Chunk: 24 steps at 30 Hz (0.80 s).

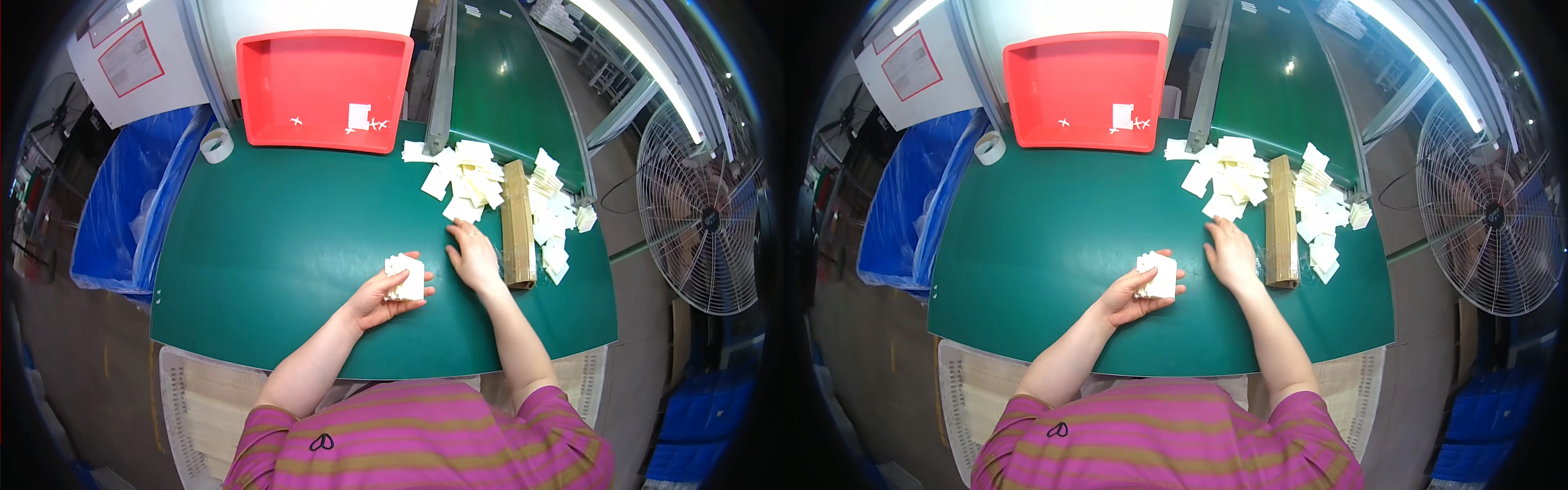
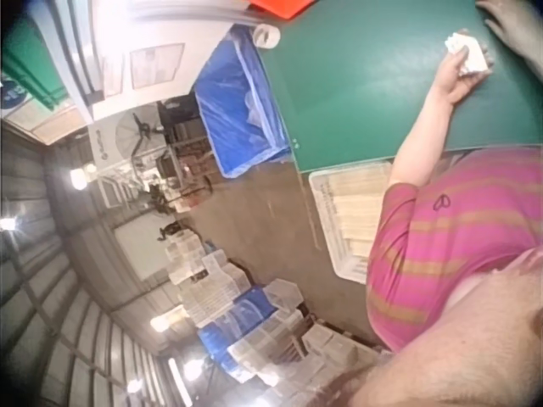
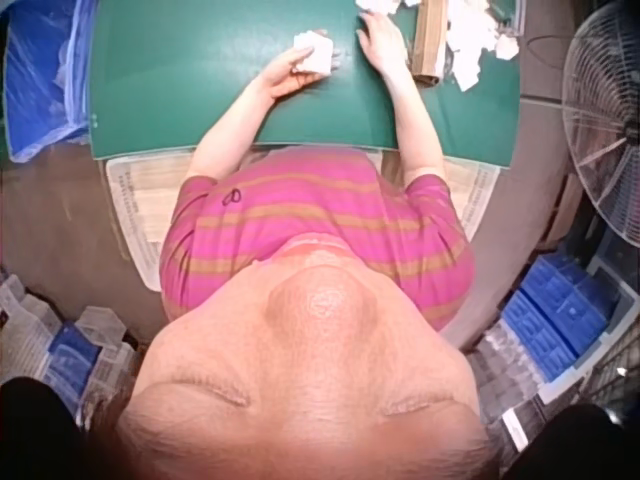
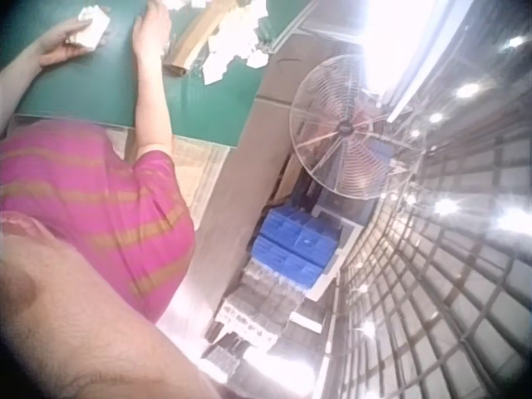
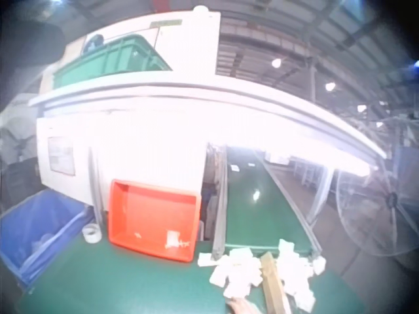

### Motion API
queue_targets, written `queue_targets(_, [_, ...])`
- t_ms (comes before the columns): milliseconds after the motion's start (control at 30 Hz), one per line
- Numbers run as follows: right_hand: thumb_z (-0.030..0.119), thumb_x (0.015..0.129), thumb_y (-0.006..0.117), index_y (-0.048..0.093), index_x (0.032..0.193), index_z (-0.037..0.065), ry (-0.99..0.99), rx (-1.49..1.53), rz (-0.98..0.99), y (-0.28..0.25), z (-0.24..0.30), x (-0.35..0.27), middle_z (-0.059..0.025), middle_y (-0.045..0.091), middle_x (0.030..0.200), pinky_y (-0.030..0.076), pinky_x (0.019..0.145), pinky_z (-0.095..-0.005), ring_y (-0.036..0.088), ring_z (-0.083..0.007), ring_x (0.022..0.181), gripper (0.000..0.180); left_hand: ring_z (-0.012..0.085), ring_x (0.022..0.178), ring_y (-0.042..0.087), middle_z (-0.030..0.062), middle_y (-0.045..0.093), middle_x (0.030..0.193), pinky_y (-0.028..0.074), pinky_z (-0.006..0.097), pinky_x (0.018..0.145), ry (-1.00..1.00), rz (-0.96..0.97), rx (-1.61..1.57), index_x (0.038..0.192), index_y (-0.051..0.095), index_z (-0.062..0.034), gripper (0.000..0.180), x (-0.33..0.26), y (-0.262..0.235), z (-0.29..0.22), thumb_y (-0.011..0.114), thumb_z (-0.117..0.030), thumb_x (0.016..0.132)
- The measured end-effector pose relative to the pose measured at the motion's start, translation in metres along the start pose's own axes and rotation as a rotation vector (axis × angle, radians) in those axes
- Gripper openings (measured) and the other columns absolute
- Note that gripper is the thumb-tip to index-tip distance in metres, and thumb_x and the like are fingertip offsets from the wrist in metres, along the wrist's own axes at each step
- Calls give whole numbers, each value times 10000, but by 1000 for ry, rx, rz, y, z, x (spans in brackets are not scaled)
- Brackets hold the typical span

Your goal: The person stands at a green workbench and repeatedly picks up small white paper sheets from a pile. They align the sheets into neat stacks and place them into a white plastic basket. The process involves picking, aligning, and placing the paper sheets by hand.

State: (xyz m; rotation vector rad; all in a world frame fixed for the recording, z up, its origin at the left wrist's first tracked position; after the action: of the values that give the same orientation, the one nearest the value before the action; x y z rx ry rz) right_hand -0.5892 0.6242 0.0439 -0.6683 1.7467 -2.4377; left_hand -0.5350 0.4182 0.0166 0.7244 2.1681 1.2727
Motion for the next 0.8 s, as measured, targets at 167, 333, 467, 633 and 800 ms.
queue_targets(167, [120, 720, 701, 580, 1050, 71, 26, 127, 16, -15, 17, -7, -107, 588, 1141, 417, 910, -395, 536, -278, 1111, 354, 361, 1145, 526, 211, 472, 1281, 556, 417, 854, 7, -66, -82, 1366, 303, -152, 430, 3, -3, 1, 449, -227, 969])
queue_targets(333, [88, 705, 694, 567, 1073, 80, -49, 35, -5, -19, 15, 4, -97, 591, 1129, 404, 928, -400, 525, -275, 1119, 390, 368, 1152, 518, 219, 449, 1306, 554, 422, 859, 0, -45, -142, 1359, 314, -153, 414, 3, -3, 0, 434, -246, 974])
queue_targets(467, [21, 704, 642, 566, 1095, 86, -68, 405, 116, -30, 28, 10, -91, 579, 1180, 385, 975, -412, 490, -285, 1180, 404, 362, 1157, 517, 206, 439, 1321, 559, 408, 850, -1, -44, -173, 1378, 299, -160, 432, 3, -5, -1, 413, -286, 980])
queue_targets(633, [-78, 710, 553, 588, 1093, 104, -361, 752, 385, -43, 57, 17, -78, 544, 1271, 374, 1019, -385, 436, -275, 1264, 426, 340, 1174, 509, 180, 451, 1316, 568, 381, 836, -51, 106, -286, 1400, 278, -174, 464, 5, -9, 0, 416, -311, 978])
queue_targets(800, [-38, 724, 568, 597, 1092, 102, -102, 313, -81, -18, 13, 57, -83, 554, 1231, 402, 979, -427, 445, -306, 1230, 394, 321, 1146, 537, 137, 511, 1246, 563, 373, 842, 31, 1, -64, 1373, 327, -194, 479, 2, 5, -3, 524, -234, 938])
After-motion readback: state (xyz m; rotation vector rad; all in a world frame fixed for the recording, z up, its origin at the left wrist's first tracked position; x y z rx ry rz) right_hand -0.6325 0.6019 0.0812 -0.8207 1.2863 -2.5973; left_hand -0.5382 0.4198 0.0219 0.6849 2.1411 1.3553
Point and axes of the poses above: each hand's wrist, its own x-axis towards the middle knuckle, its own y-axis out of the palm, z = x × y, the point moved 2 cm from there along x, towards the middle knuckle
